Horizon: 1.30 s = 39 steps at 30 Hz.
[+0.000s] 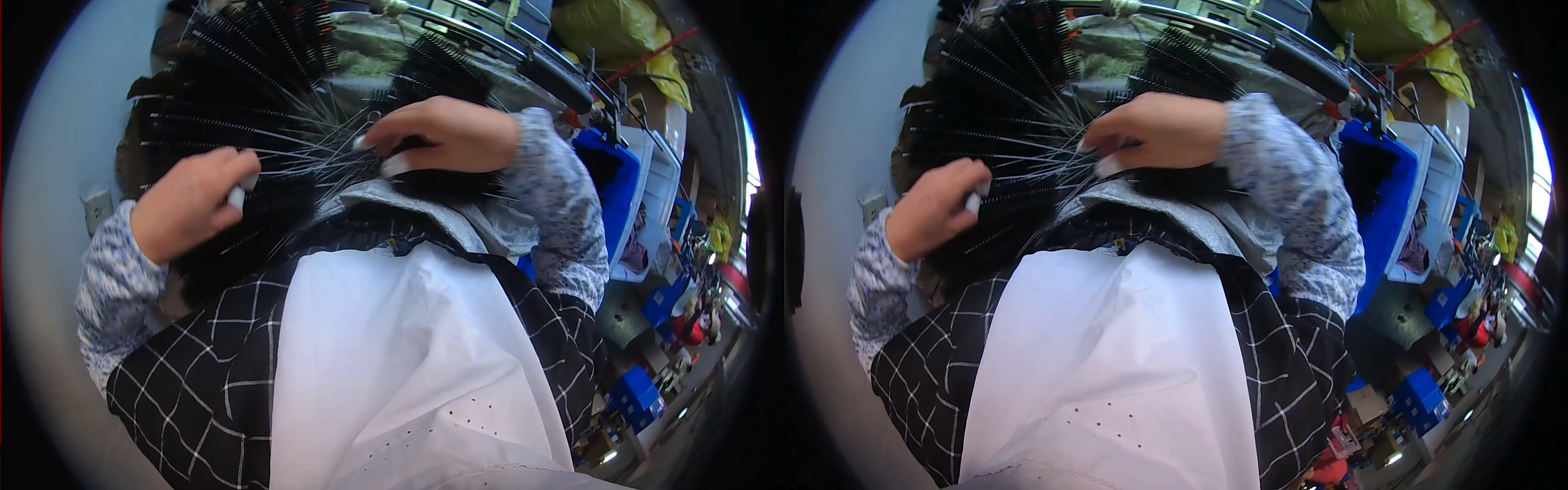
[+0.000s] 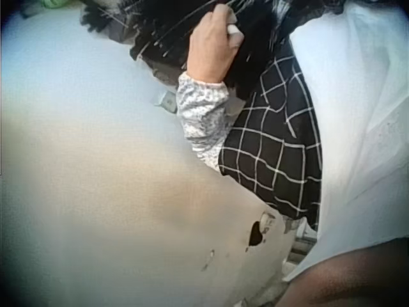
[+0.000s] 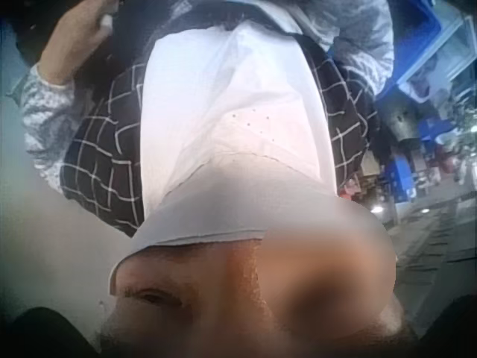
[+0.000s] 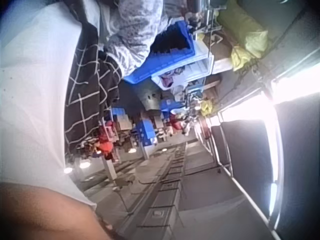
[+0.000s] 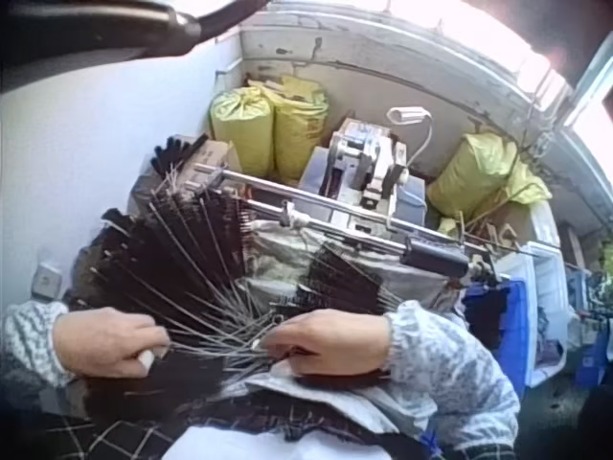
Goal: The recorder is assembling large industrial-style cylindrical brushes using a specialized machine and metal wire.
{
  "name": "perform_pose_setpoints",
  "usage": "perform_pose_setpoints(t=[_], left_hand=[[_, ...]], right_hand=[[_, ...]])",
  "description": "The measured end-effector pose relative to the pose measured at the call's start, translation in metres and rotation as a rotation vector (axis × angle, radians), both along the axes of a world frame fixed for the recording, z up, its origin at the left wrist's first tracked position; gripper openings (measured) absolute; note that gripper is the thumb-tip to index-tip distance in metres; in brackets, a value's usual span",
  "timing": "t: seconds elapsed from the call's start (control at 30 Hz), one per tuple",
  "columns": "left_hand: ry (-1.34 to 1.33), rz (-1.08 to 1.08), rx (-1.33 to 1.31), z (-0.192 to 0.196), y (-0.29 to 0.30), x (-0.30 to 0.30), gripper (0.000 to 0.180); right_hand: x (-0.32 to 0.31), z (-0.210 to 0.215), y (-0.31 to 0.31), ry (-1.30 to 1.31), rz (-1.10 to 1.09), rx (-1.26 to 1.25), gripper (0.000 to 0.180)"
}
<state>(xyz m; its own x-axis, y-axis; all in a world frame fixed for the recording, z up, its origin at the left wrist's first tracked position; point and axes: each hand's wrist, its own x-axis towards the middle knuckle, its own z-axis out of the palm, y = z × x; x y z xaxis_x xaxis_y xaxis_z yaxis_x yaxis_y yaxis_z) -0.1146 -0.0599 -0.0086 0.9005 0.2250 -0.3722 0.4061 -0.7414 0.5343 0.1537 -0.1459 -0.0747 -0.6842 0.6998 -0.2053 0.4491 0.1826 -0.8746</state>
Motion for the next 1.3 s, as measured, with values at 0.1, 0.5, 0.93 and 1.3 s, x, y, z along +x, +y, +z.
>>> perform_pose_setpoints(t=[0.1, 0.5, 0.93, 1.3], left_hand=[[-0.004, 0.280, -0.082, 0.024, 0.005, 0.000, 0.024], [-0.318, 0.172, -0.007, 0.039, 0.000, -0.022, 0.062], [0.261, -0.238, -0.599, 0.044, -0.019, -0.010, 0.047], [-0.200, -0.081, -0.254, 0.082, -0.006, -0.013, 0.025]], right_hand=[[-0.065, -0.027, -0.001, 0.010, -0.041, 0.168, 0.048], [-0.044, 0.053, 0.025, 1.145, -0.737, 0.115, 0.029], [0.184, -0.049, -0.020, -1.171, -1.217, 0.630, 0.028], [0.194, -0.063, -0.013, -1.036, -1.223, 0.544, 0.029]])
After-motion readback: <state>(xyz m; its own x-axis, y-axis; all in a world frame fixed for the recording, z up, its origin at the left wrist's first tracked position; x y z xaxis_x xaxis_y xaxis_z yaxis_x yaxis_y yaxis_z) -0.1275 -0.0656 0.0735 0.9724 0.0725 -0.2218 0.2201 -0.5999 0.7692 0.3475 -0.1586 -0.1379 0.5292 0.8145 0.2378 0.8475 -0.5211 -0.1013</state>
